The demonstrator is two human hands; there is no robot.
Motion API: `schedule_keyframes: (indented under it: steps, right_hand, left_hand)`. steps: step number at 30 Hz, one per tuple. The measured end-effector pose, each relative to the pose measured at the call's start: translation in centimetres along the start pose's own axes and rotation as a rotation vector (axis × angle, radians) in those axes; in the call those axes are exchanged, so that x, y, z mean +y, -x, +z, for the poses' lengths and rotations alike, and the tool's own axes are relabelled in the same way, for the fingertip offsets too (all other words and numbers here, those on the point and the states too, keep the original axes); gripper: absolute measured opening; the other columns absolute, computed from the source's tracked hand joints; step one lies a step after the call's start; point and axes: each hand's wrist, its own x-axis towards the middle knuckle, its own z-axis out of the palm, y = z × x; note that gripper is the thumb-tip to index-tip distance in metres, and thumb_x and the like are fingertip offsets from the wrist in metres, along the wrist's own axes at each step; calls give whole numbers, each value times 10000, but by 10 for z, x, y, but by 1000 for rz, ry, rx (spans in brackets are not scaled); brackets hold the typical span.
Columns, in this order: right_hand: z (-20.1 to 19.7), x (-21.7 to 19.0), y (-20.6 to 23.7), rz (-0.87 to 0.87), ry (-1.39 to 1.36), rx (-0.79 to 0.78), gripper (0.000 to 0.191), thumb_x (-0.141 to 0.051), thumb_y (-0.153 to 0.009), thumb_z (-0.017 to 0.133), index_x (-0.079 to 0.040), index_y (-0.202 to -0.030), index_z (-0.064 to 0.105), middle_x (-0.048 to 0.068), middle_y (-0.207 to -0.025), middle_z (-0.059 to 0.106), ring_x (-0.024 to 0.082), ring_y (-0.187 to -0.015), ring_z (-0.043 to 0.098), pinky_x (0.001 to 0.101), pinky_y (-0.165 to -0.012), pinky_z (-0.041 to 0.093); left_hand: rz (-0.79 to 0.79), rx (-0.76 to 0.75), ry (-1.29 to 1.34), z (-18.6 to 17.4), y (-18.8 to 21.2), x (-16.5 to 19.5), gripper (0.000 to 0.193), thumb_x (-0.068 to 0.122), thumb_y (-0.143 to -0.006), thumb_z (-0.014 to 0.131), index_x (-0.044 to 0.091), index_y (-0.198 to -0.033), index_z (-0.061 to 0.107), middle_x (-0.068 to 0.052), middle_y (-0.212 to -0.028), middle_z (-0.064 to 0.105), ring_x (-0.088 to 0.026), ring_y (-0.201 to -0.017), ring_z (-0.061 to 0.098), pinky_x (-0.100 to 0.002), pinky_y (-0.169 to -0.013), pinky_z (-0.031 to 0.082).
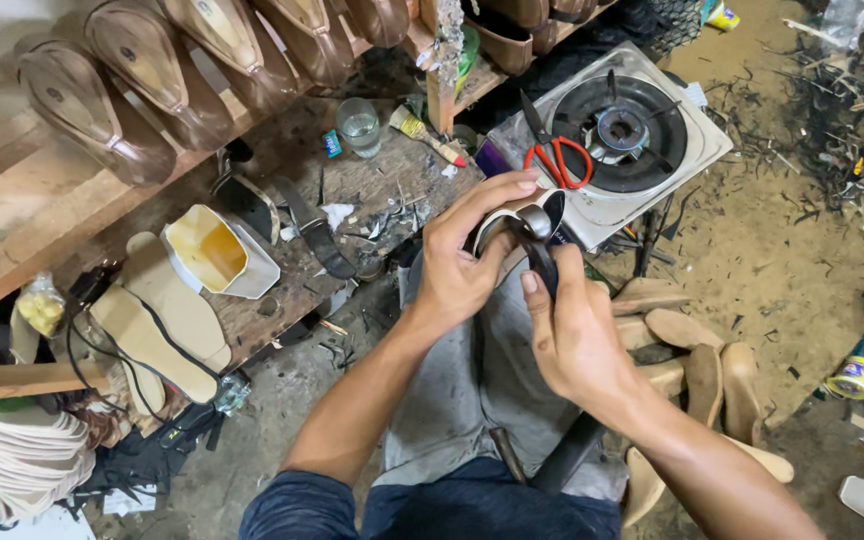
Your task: The person assembles a shoe by fitting a black sole onto a wooden shoe last, then attaching a metallic upper. They use pliers to press the upper edges onto the sole and a hammer to tap the edges for a secure fit.
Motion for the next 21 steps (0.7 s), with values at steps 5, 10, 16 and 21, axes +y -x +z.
schedule_keyframes:
  steps: [5,10,16,21]
  right_hand:
    - [12,10,1,-10,-11,62,182,-115,-1058,531,21,-1160,464,301,-814,645,530,-739,625,538,-592,460]
    - [19,18,-5,-41,-21,91,169,-101,-1064,537,20,-1134,443,292,-809,630,517,-727,613,521,-613,466]
    - [5,12,-17,-176,-41,86,210,-79,-1048,546,49,-1154,418,290,-797,604,516,-723,595,518,-623,454]
    - [-37,7,-26,-52,73,-194,210,-98,-981,566,25,-1097,442,268,-795,632,450,-777,642,500,-672,504]
  left_hand:
    - [19,5,-41,1,-1,-5,512,-203,-819,606,31,-1270,657,-141,-1363,680,-261,-1319,669,-345,-1165,502]
    - [49,8,-39,3,-6,-12,527,-207,-799,576,31,-1262,661,-139,-1343,687,-263,-1312,672,-348,-1163,500]
    - [69,-3,-29,4,-14,-17,521,-200,-808,580,22,-1274,649,-131,-1344,689,-258,-1324,655,-341,-1168,484]
    - [93,-1,-57,4,-17,-15,531,-205,-790,579,14,-1268,647,-130,-1334,693,-255,-1335,642,-347,-1179,469]
